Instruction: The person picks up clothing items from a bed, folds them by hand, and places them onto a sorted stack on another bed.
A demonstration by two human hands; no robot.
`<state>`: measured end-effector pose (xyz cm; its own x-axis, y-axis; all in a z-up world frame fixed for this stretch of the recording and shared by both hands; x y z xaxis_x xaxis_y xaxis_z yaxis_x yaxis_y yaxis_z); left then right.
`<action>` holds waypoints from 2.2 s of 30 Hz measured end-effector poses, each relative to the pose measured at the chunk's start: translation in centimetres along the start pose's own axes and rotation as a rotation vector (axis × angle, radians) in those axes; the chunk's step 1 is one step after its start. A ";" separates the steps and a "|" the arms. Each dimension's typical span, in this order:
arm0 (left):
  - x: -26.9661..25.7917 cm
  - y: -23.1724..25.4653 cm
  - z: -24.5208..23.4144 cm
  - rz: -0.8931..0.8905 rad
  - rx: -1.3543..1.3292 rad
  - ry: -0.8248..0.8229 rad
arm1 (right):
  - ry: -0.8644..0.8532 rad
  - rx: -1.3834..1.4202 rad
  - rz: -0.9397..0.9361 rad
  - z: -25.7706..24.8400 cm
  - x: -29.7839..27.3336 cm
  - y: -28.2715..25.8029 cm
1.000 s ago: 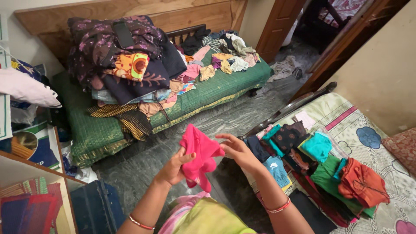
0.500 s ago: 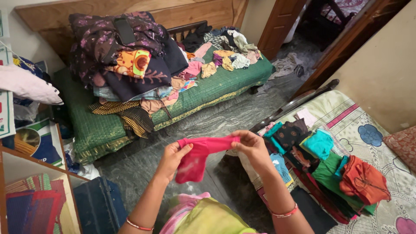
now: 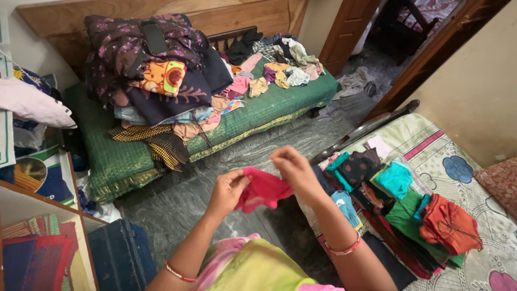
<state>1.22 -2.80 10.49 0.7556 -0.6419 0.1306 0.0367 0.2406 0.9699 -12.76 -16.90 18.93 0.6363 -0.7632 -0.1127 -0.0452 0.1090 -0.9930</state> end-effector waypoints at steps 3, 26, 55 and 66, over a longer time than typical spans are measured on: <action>-0.1 0.6 0.7 -0.047 -0.072 -0.034 | -0.265 -0.650 -0.890 2.8 -3.0 -5.2; -0.2 -4.4 1.8 0.427 0.215 -0.181 | -0.375 -0.256 -0.122 -6.7 -0.7 -4.5; -3.9 1.6 4.5 -0.411 -0.377 -0.245 | -0.035 -0.704 -0.820 -3.3 -4.2 0.5; -5.0 3.3 3.2 -0.148 0.151 -0.300 | -0.229 -0.286 0.003 -3.6 -3.0 9.1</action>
<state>-4.49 -1.13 13.70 0.5233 -0.8519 0.0194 0.0178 0.0336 0.9993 -17.89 -15.91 10.15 0.7901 -0.5974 -0.1374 -0.2405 -0.0959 -0.9659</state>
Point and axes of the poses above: each hand's wrist, its own x-axis towards the middle knuckle, its own z-axis out of the palm, y = z × x, the point moved 5 cm from there along x, towards the middle knuckle, and after that the axes turned 13 degrees about y, right-handed, at the moved point
